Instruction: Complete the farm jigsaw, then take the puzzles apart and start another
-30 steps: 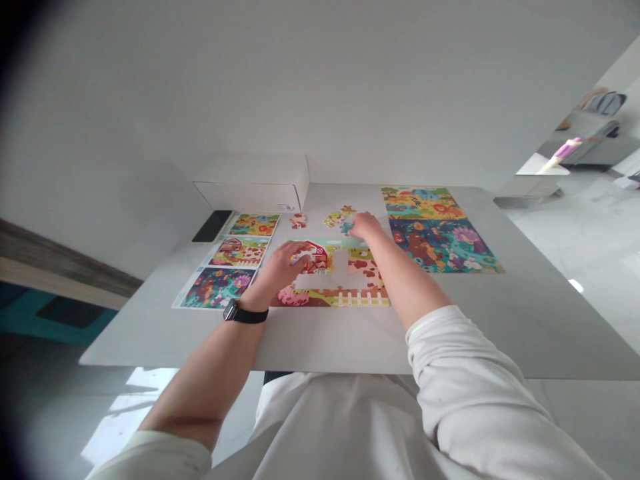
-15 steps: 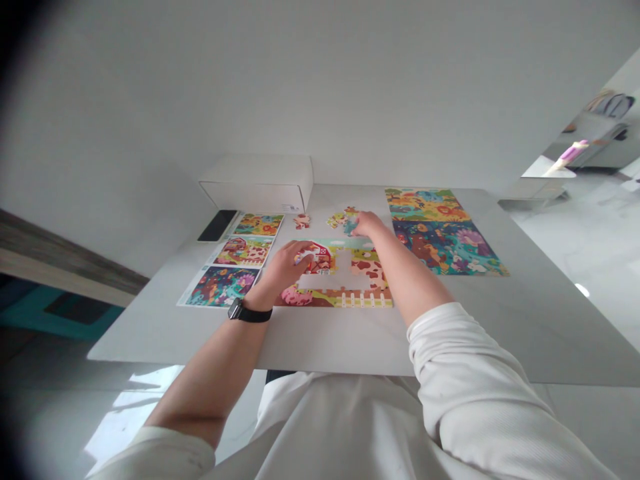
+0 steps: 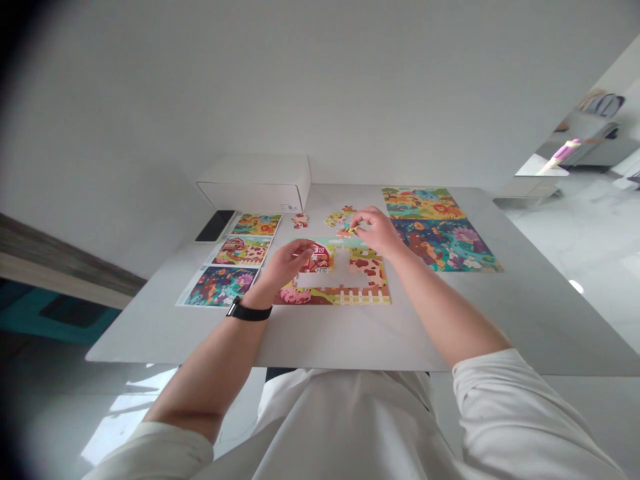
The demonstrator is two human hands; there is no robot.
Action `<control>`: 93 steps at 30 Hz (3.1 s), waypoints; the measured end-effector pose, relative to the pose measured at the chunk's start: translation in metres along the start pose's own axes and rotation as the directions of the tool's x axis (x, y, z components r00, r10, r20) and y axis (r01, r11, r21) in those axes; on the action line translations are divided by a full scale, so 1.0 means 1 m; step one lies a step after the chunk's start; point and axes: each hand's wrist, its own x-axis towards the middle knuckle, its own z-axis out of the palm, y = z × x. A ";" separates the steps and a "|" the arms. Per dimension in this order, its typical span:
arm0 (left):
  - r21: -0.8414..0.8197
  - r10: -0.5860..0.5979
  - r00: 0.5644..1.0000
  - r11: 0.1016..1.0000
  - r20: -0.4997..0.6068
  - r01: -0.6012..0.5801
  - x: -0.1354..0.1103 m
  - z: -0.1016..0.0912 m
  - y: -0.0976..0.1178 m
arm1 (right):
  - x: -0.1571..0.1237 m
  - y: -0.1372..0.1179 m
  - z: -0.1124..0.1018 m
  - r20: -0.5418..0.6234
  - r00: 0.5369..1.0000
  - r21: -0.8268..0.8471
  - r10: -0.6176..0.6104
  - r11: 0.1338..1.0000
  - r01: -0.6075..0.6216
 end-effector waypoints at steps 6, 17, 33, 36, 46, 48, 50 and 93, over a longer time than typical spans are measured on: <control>-0.378 -0.035 0.974 0.918 0.224 0.119 -0.005 0.007 0.018 | -0.055 -0.027 0.008 -0.055 0.991 0.198 -0.124 0.971 0.132; -0.376 -0.090 0.947 0.903 0.307 0.208 -0.006 0.008 0.022 | -0.089 -0.022 0.040 -0.029 0.994 0.334 -0.104 0.937 0.107; -0.259 -0.142 0.952 0.942 0.270 0.214 -0.004 0.000 0.014 | -0.094 -0.027 0.037 -0.020 0.928 -0.059 -0.372 0.927 0.370; -0.259 -0.138 0.953 0.943 0.269 0.209 -0.003 -0.004 0.011 | -0.095 -0.027 0.037 -0.009 0.930 -0.081 -0.367 0.928 0.365; -0.222 -0.224 0.972 0.954 -0.073 0.203 0.003 -0.027 0.000 | -0.095 -0.030 0.035 -0.026 0.942 -0.074 -0.334 0.941 0.332; -0.175 -0.228 0.974 0.959 -0.003 0.224 0.000 -0.023 0.004 | -0.095 -0.032 0.035 -0.027 0.942 -0.064 -0.335 0.941 0.333; -0.138 -0.189 0.974 0.969 0.123 0.206 -0.002 -0.018 0.011 | -0.095 -0.033 0.035 -0.021 0.945 -0.056 -0.325 0.945 0.323; 0.268 0.220 0.921 0.912 0.320 -0.311 -0.002 -0.005 -0.013 | -0.101 -0.017 0.074 0.339 0.919 -0.209 -0.203 0.936 0.284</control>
